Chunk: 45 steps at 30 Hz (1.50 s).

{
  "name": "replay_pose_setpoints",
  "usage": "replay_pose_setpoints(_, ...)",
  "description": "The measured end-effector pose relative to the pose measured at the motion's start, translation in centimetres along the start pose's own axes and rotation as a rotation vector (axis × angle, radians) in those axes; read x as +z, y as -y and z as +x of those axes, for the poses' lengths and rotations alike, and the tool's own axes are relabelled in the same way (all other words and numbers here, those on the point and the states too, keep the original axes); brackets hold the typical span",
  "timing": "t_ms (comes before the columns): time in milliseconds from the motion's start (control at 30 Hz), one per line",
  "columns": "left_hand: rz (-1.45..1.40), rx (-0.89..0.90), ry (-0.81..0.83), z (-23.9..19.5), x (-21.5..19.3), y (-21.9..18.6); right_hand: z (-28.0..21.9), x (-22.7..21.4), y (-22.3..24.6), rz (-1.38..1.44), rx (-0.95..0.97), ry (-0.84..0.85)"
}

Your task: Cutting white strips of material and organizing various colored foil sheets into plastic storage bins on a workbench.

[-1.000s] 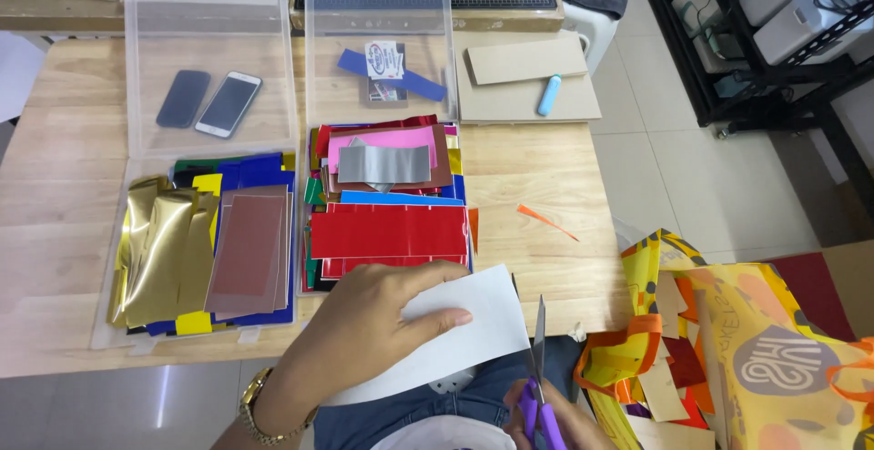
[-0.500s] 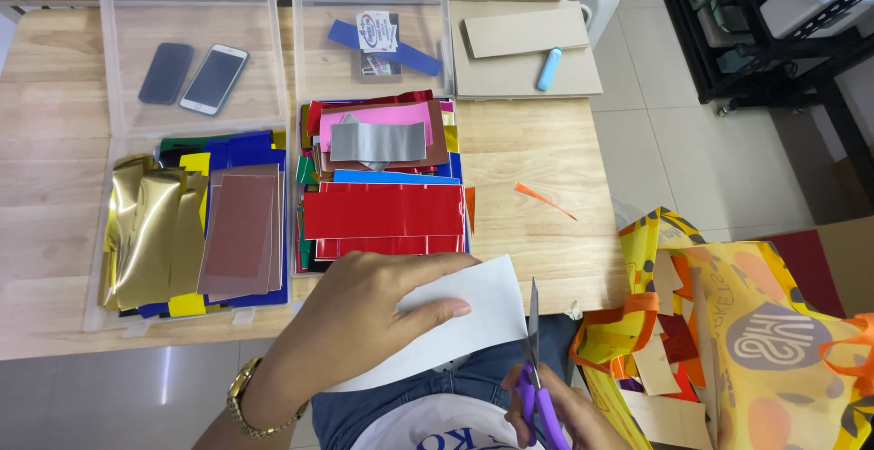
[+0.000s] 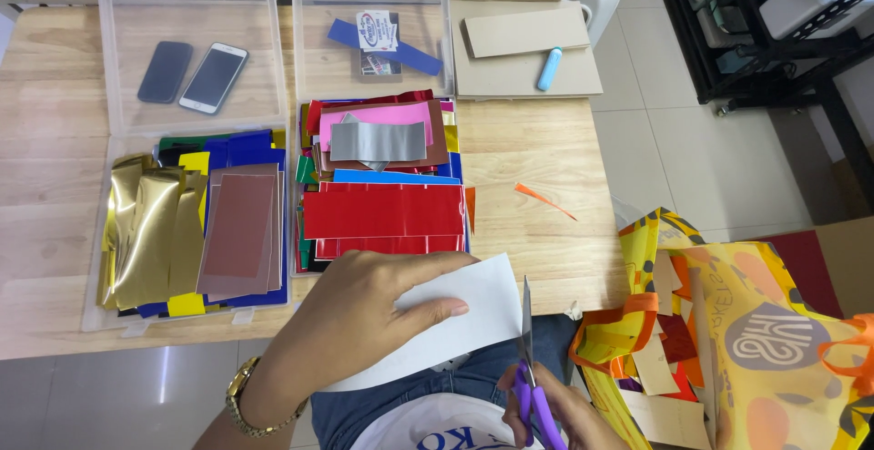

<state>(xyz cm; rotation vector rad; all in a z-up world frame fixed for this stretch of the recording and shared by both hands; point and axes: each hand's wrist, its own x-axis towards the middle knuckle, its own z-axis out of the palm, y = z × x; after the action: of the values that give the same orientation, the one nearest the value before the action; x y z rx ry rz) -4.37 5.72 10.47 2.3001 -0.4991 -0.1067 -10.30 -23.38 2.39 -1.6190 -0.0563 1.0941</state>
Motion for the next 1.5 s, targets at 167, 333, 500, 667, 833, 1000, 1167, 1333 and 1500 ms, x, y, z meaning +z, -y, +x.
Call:
replay_pose_setpoints(167, 0.008, -0.036, 0.030, 0.1, -0.1, 0.0, 0.1, 0.2, 0.1, 0.017, 0.022, -0.018)
replay_pose_setpoints(333, 0.007, -0.016, 0.026, 0.2, -0.4, 0.1, -0.1, 0.3, 0.8, -0.010, -0.006, -0.011)
replay_pose_setpoints(500, 0.067, 0.017, 0.015, 0.3, -0.3, 0.3, -0.3, 0.6, 1.4, -0.077, 0.091, -0.110)
replay_pose_setpoints(667, 0.083, 0.016, 0.011, 0.3, -0.1, 0.4, 0.0, 0.5, -0.8, -0.115, -0.105, -0.175)
replay_pose_setpoints(833, 0.073, -0.004, 0.016, 0.4, 0.1, 0.6, 0.5, 0.0, -2.2, -0.103, -0.314, -0.099)
replay_pose_setpoints(1000, 0.043, -0.012, -0.001, 0.5, 0.4, 0.9, 0.9, -0.5, -3.4, -0.040, -0.301, -0.100)
replay_pose_setpoints(1167, 0.042, -0.029, 0.004, 0.7, 0.5, 1.3, 1.1, -0.5, -4.0, -0.014, -0.302, -0.136)
replay_pose_setpoints(1333, 0.034, -0.014, 0.008, 1.0, 0.7, 1.7, 1.5, -0.6, -4.4, 0.007, -0.339, -0.154)
replay_pose_setpoints(1500, 0.031, -0.067, 0.142, 1.6, 1.1, 1.9, 2.2, -0.8, -4.9, 0.117, -0.339, -0.087)
